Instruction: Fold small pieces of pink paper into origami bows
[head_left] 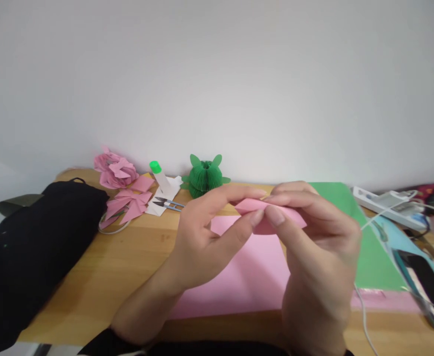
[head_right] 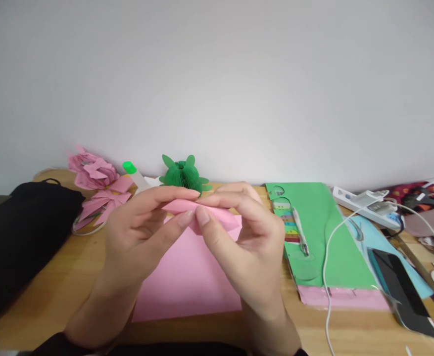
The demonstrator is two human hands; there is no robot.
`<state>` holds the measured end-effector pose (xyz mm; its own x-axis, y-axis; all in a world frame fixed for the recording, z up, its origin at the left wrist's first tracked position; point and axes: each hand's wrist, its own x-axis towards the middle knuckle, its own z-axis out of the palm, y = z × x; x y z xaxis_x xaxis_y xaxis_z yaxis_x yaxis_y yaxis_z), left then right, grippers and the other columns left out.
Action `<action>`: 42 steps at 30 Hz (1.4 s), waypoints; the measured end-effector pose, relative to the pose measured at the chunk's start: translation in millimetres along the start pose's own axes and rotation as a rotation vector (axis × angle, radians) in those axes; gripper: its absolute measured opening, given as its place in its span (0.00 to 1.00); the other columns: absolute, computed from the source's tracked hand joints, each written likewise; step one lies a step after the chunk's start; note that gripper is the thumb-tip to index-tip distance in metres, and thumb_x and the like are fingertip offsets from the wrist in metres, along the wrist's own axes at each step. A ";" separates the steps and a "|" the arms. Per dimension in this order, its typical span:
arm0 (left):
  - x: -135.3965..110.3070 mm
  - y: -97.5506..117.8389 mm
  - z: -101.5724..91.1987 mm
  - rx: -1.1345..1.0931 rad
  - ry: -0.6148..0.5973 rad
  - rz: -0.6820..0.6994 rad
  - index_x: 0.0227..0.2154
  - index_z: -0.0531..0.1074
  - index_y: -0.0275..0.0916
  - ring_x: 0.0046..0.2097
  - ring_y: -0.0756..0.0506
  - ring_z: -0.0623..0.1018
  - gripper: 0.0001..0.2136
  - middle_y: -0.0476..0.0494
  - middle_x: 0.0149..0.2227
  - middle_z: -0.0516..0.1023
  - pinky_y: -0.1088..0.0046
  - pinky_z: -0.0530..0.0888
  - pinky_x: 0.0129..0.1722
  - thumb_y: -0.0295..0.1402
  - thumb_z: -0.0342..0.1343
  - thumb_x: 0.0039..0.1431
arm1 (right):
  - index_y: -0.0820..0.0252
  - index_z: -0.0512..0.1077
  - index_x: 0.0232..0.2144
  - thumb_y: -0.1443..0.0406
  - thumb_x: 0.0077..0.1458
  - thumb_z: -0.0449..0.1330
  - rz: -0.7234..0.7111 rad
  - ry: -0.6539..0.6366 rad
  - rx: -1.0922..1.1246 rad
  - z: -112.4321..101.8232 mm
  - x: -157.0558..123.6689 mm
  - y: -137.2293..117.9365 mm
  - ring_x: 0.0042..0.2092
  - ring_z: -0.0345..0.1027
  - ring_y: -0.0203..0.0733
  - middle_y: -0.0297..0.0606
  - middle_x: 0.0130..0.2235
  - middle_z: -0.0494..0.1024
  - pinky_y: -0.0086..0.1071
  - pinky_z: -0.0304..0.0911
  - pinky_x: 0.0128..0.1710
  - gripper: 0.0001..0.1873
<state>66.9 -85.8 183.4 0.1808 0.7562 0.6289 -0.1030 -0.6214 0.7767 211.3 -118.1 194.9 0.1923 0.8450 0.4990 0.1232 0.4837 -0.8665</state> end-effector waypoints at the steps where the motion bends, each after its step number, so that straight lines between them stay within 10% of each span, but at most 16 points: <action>1: 0.0 -0.1 0.1 -0.005 -0.006 0.000 0.45 0.78 0.44 0.46 0.48 0.83 0.11 0.50 0.45 0.84 0.73 0.80 0.48 0.24 0.61 0.62 | 0.48 0.81 0.36 0.72 0.57 0.66 -0.004 -0.002 -0.001 -0.2 0.1 0.1 0.42 0.72 0.40 0.34 0.35 0.78 0.37 0.72 0.45 0.11; 42: 1.2 5.4 0.6 0.007 0.004 -0.055 0.30 0.77 0.38 0.34 0.50 0.80 0.07 0.49 0.32 0.83 0.73 0.77 0.36 0.25 0.57 0.64 | 0.50 0.81 0.35 0.77 0.52 0.67 -0.151 0.005 -0.171 -4.6 1.3 -0.9 0.34 0.70 0.36 0.30 0.31 0.78 0.34 0.71 0.35 0.15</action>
<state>67.2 -88.4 188.3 0.1821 0.7903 0.5851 -0.0863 -0.5799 0.8101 215.9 -118.5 196.4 0.1643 0.7642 0.6237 0.3139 0.5589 -0.7675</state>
